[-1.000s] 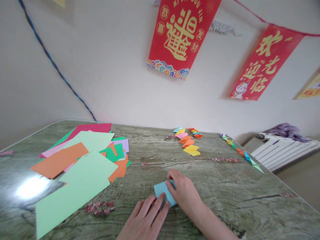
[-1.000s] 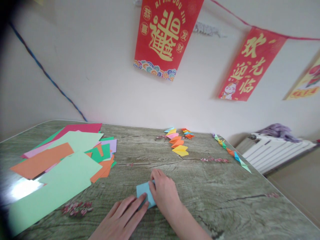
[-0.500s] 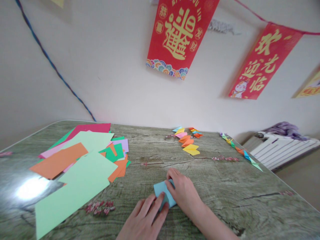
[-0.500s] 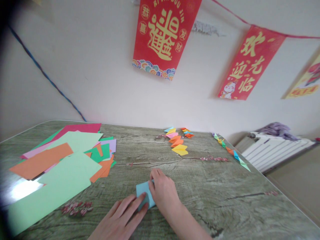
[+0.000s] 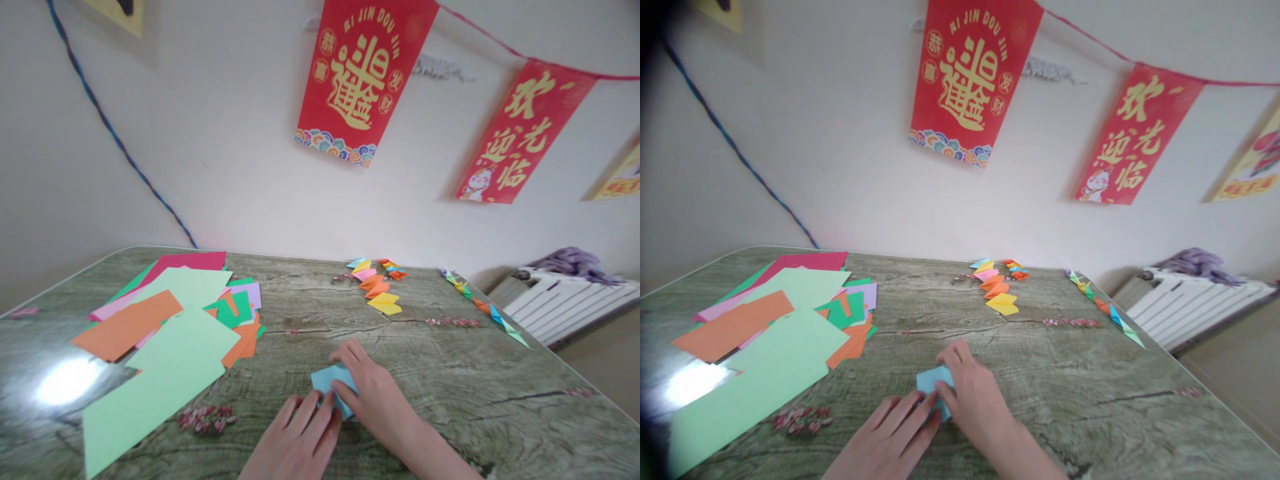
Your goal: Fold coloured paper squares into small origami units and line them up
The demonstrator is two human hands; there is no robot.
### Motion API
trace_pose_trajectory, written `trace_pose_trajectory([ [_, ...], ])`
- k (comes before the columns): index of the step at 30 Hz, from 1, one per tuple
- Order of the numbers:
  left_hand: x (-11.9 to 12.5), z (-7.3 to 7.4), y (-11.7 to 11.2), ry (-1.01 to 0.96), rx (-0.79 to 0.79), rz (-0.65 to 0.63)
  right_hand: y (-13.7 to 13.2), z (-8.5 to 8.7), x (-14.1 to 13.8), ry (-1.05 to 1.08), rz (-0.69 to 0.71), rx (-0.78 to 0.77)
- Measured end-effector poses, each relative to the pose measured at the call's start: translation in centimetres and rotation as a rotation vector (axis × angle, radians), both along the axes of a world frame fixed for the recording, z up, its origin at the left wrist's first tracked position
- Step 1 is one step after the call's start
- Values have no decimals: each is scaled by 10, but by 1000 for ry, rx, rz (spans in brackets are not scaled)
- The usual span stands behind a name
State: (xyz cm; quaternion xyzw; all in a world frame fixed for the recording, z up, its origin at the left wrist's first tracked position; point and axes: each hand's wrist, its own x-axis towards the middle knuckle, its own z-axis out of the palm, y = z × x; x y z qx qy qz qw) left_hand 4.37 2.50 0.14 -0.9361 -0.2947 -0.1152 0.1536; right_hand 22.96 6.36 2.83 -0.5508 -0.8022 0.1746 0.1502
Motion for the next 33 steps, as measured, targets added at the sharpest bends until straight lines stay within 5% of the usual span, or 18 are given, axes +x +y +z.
trace_pose_trajectory([
  [8,-2,2,1,9,-108,-1,-28,1,15,-31,-31,-7],
  [20,-5,-4,-2,24,76,-13,-24,-15,56,72,-114,-67],
  [24,-11,1,0,72,-8,-11,-28,-6,58,104,8,-43],
  [28,-21,18,7,101,-207,-36,-33,8,51,98,277,-18],
  [33,-34,25,11,56,-245,136,-36,17,42,61,343,-70],
])
